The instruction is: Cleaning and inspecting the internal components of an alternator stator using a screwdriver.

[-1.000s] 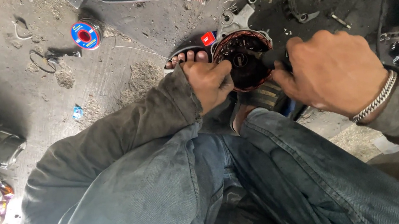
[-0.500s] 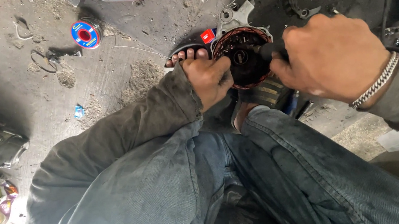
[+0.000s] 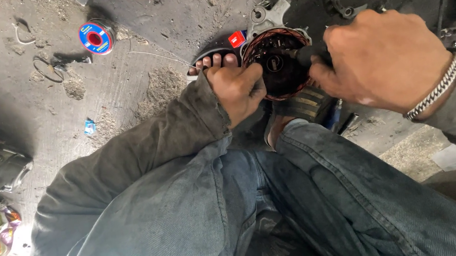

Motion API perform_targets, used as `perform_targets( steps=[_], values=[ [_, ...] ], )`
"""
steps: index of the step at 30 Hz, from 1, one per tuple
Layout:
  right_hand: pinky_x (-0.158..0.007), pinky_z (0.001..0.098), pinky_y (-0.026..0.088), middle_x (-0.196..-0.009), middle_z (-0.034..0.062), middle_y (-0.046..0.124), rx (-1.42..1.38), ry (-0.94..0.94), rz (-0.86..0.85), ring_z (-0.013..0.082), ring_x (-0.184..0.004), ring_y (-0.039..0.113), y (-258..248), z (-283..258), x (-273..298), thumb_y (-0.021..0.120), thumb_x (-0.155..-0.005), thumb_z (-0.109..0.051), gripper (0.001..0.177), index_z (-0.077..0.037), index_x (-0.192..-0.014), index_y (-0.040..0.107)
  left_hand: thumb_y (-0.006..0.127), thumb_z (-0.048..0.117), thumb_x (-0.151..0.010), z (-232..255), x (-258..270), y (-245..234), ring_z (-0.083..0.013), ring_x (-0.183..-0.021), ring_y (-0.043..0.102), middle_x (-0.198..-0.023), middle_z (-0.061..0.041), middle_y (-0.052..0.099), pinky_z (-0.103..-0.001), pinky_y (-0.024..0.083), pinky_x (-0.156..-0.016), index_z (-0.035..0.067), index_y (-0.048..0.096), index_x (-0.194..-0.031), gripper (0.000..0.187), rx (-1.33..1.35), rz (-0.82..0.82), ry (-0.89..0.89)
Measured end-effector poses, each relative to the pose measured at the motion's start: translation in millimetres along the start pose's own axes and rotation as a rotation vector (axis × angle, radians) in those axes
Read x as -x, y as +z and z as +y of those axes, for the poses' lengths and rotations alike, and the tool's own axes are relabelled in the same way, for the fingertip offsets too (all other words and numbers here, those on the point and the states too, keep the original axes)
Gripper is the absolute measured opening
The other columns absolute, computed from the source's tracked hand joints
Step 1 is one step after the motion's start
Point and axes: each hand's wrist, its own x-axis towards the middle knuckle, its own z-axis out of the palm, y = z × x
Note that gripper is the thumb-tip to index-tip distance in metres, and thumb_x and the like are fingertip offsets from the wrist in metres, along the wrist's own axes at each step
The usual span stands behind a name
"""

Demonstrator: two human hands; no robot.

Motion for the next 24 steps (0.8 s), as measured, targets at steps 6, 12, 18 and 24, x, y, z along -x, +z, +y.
perform_targets(
  steps=[6,12,18,24],
  values=[
    [-0.054,0.0445,0.057,-0.078,0.0134,0.069,0.037,-0.028,0.068,0.0371,-0.067,0.072,5.1,3.1,-0.1,0.048,-0.105,-0.06,0.055,-0.013,-0.082,0.066,0.069,0.007,-0.083,-2.0,3.9,3.5,-0.0244,-0.049,0.051,-0.055,0.001,0.052,-0.044,0.044,-0.048,0.014,0.057,-0.08,0.013,-0.016,-0.006,0.01],
    [-0.055,0.0461,0.055,-0.076,0.0113,0.067,0.042,-0.031,0.129,0.0389,-0.066,0.07,14.6,9.5,-3.0,0.051,-0.104,-0.062,0.054,-0.014,-0.081,0.063,0.068,0.007,-0.084,1.2,0.1,-2.7,-0.0245,-0.051,0.053,-0.056,0.0,0.054,-0.043,0.047,-0.053,0.013,0.058,-0.081,0.012,-0.019,-0.008,0.022],
    [-0.059,0.0481,0.057,-0.081,0.0146,0.07,0.014,-0.01,-0.003,0.0407,-0.071,0.073,-1.4,5.8,-6.9,0.047,-0.102,-0.065,0.06,-0.012,-0.082,0.066,0.068,0.007,-0.083,0.3,0.2,-2.3,-0.0233,-0.049,0.052,-0.055,0.0,0.055,-0.044,0.047,-0.051,0.012,0.058,-0.081,0.012,-0.013,-0.026,0.028],
    [-0.051,0.0414,0.052,-0.073,0.0075,0.067,0.098,-0.068,0.136,0.0335,-0.062,0.07,8.0,7.4,-3.1,0.049,-0.105,-0.06,0.054,-0.016,-0.078,0.061,0.068,0.006,-0.081,-1.9,2.2,2.9,-0.0224,-0.048,0.053,-0.054,0.001,0.056,-0.042,0.045,-0.051,0.013,0.058,-0.08,0.012,0.01,-0.035,-0.002]
  ],
)
